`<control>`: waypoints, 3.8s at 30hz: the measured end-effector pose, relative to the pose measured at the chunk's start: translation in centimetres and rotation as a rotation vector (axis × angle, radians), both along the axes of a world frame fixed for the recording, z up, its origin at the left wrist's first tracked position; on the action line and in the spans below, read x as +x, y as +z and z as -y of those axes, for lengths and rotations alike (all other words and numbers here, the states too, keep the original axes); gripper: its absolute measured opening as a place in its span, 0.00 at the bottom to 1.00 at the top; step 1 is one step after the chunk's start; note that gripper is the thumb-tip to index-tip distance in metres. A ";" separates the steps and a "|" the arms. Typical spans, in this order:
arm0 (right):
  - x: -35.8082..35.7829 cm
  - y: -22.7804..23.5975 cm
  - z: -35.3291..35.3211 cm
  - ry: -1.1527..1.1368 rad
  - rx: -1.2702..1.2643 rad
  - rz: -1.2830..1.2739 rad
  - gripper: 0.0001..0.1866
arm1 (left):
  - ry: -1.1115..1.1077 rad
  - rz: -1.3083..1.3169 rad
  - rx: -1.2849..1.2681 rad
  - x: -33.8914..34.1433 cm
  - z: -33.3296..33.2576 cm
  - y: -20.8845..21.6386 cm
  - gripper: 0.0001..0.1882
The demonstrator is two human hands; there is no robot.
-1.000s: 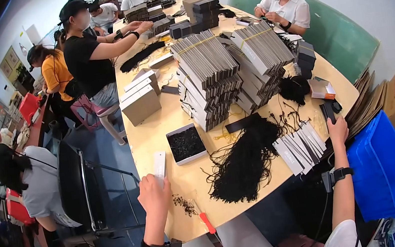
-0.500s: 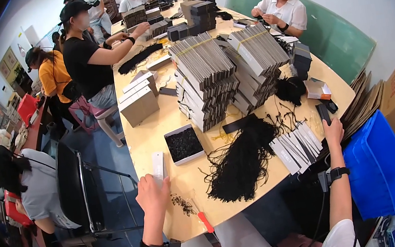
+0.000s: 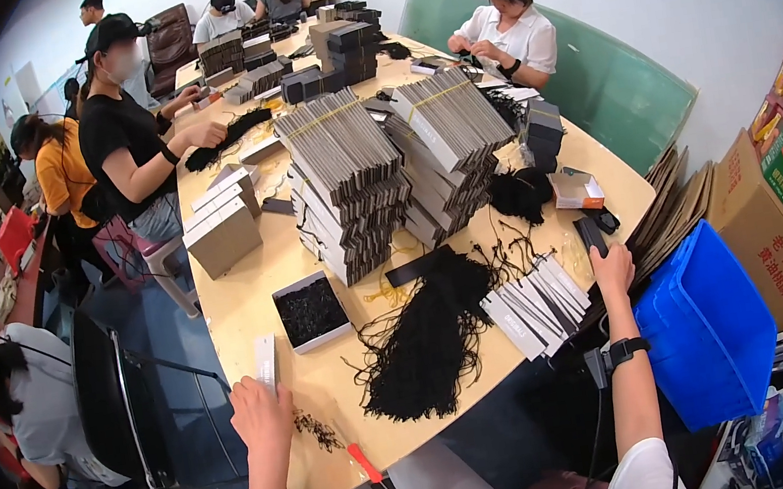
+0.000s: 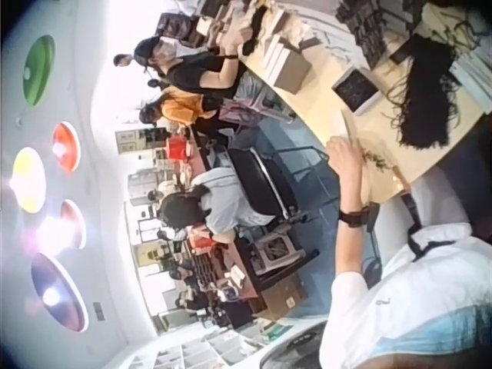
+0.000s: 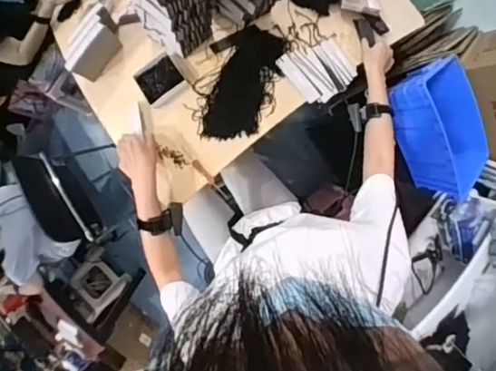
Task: Manual assembly of small plastic clips onto elastic bands at a workshop table.
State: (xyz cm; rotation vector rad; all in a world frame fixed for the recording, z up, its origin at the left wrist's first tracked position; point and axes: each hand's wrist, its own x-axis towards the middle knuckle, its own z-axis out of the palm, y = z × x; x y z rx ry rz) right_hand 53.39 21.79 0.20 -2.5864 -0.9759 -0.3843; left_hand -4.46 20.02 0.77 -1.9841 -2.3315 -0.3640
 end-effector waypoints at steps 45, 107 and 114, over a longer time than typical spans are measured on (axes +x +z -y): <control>1.3 0.3 -0.1 0.185 0.233 0.100 0.19 | 0.058 0.801 0.246 -1.5 17.4 0.6 0.18; -34.7 -10.5 20.6 0.821 0.582 -1.347 0.16 | -0.012 0.945 0.265 5.6 25.0 -9.0 0.21; -31.8 -7.0 21.7 0.857 0.424 -1.398 0.13 | 0.033 1.076 0.312 5.7 24.4 -11.2 0.19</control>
